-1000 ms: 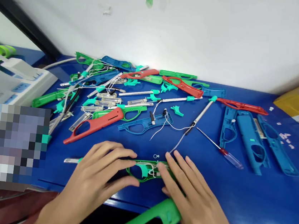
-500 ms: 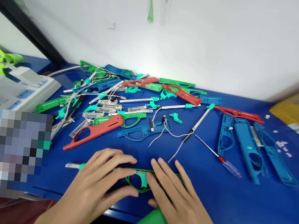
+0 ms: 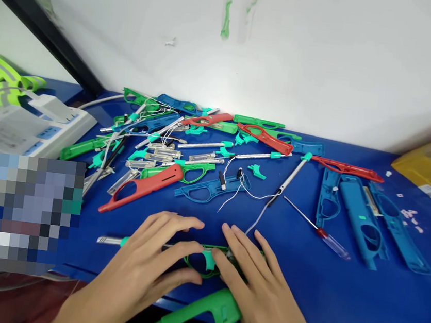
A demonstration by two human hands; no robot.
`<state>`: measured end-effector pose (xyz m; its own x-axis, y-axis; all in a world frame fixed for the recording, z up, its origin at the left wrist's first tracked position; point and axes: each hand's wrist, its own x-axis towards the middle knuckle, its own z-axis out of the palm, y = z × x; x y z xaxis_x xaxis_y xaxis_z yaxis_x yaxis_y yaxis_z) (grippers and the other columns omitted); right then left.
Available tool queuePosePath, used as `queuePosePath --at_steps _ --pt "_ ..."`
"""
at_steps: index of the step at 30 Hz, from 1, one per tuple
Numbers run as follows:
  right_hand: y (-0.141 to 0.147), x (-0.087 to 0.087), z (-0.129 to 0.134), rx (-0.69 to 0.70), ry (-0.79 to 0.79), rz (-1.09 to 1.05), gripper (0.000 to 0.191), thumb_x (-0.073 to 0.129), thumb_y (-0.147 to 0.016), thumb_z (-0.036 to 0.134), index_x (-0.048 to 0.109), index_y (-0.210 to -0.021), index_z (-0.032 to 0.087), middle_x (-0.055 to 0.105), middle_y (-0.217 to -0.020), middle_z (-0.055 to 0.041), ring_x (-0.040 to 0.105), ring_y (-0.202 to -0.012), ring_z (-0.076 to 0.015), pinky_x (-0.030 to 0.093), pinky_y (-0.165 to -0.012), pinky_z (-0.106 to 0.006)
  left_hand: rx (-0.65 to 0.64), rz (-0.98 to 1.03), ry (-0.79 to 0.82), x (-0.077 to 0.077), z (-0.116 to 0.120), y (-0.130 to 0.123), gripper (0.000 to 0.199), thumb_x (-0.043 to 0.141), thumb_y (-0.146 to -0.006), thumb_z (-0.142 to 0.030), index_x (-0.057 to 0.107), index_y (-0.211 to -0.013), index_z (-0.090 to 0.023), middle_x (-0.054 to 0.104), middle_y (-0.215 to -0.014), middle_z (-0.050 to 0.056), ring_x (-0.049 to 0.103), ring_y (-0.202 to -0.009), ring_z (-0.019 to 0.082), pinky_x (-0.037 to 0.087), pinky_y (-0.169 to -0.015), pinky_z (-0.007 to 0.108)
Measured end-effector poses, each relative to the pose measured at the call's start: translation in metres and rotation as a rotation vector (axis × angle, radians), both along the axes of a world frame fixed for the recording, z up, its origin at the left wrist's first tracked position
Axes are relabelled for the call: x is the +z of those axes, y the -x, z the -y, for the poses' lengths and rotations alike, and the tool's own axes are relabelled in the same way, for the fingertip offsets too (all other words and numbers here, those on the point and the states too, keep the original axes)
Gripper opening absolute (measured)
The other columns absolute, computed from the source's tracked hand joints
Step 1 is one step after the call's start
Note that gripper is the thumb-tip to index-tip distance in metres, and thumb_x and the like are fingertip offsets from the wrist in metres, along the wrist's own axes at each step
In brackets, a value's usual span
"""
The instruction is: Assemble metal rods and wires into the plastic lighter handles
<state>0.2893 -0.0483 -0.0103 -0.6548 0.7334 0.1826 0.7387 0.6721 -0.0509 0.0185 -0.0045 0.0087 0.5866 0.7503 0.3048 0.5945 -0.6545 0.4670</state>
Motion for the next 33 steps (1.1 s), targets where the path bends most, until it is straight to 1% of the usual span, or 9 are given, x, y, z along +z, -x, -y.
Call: queuePosePath --at_steps 3,7,12,15,19,22,24,27,33 --pt "0.000 0.000 0.000 -0.002 0.006 -0.004 0.097 0.045 -0.078 -0.004 0.042 -0.171 0.019 0.036 -0.182 -0.0104 0.040 -0.166 -0.0263 0.047 -0.129 -0.056 0.008 0.032 0.010 -0.001 0.000 0.001 0.020 0.067 -0.109 -0.042 0.071 -0.117 -0.024 0.073 -0.139 0.005 0.064 -0.120 0.029 0.052 -0.101 0.047" --pt "0.001 0.001 -0.001 -0.009 0.009 -0.023 0.102 0.044 -0.073 -0.005 0.042 -0.172 0.020 0.037 -0.182 -0.0094 0.042 -0.166 -0.0254 0.046 -0.129 -0.054 0.001 0.030 0.011 -0.001 -0.001 0.002 0.022 0.067 -0.109 -0.043 0.071 -0.120 -0.025 0.074 -0.139 0.004 0.064 -0.120 0.028 0.052 -0.103 0.048" --pt "0.001 0.002 -0.001 -0.007 0.003 -0.047 0.101 0.045 -0.072 -0.005 0.045 -0.170 0.021 0.041 -0.180 -0.0088 0.046 -0.163 -0.0257 0.047 -0.128 -0.054 -0.024 -0.085 -0.060 0.000 -0.004 0.000 0.022 0.070 -0.107 -0.045 0.072 -0.118 -0.026 0.075 -0.140 0.006 0.064 -0.124 0.034 0.049 -0.109 0.058" --pt "0.001 0.003 -0.001 -0.004 -0.004 -0.038 0.100 0.045 -0.073 -0.005 0.044 -0.170 0.019 0.041 -0.179 -0.0101 0.045 -0.164 -0.0255 0.047 -0.129 -0.053 -0.046 -0.135 -0.087 0.002 -0.007 -0.001 0.027 0.076 -0.103 -0.048 0.072 -0.116 -0.025 0.074 -0.140 0.007 0.065 -0.123 0.036 0.049 -0.109 0.062" --pt "0.001 0.004 -0.002 -0.003 -0.016 -0.039 0.103 0.044 -0.072 -0.006 0.042 -0.171 0.018 0.040 -0.180 -0.0108 0.041 -0.166 -0.0252 0.045 -0.130 -0.054 -0.079 -0.098 -0.058 0.003 -0.008 0.000 0.029 0.078 -0.101 -0.047 0.072 -0.114 -0.022 0.074 -0.138 0.007 0.064 -0.124 0.034 0.051 -0.108 0.058" --pt "0.000 0.003 -0.001 0.003 -0.018 -0.058 0.100 0.045 -0.075 -0.006 0.042 -0.172 0.021 0.038 -0.181 -0.0089 0.039 -0.167 -0.0245 0.044 -0.131 -0.053 -0.048 -0.034 -0.012 0.002 -0.006 0.001 0.030 0.080 -0.100 -0.046 0.070 -0.111 -0.021 0.074 -0.139 0.006 0.063 -0.125 0.031 0.052 -0.106 0.053" --pt "0.000 0.001 0.000 -0.001 -0.015 -0.062 0.100 0.044 -0.076 -0.006 0.042 -0.172 0.022 0.035 -0.183 -0.0081 0.038 -0.167 -0.0252 0.045 -0.131 -0.054 -0.019 -0.026 -0.010 0.001 -0.005 0.002 0.032 0.082 -0.097 -0.048 0.070 -0.111 -0.022 0.074 -0.139 0.005 0.063 -0.126 0.031 0.052 -0.106 0.053" --pt "-0.001 -0.003 0.001 -0.017 -0.006 -0.056 0.098 0.043 -0.078 -0.008 0.044 -0.171 0.023 0.034 -0.183 -0.0080 0.039 -0.167 -0.0268 0.046 -0.130 -0.056 -0.003 -0.067 -0.062 0.002 -0.005 0.002 0.034 0.083 -0.097 -0.051 0.071 -0.110 -0.021 0.074 -0.137 0.007 0.064 -0.125 0.032 0.050 -0.108 0.056" --pt "-0.002 -0.010 0.003 -0.034 0.036 -0.065 0.097 0.040 -0.079 -0.013 0.049 -0.167 0.027 0.034 -0.183 -0.0062 0.035 -0.169 -0.0259 0.045 -0.131 -0.059 -0.002 -0.052 -0.158 0.001 -0.004 0.003 0.036 0.083 -0.098 -0.052 0.069 -0.105 -0.019 0.077 -0.132 0.008 0.068 -0.120 0.032 0.050 -0.107 0.055"
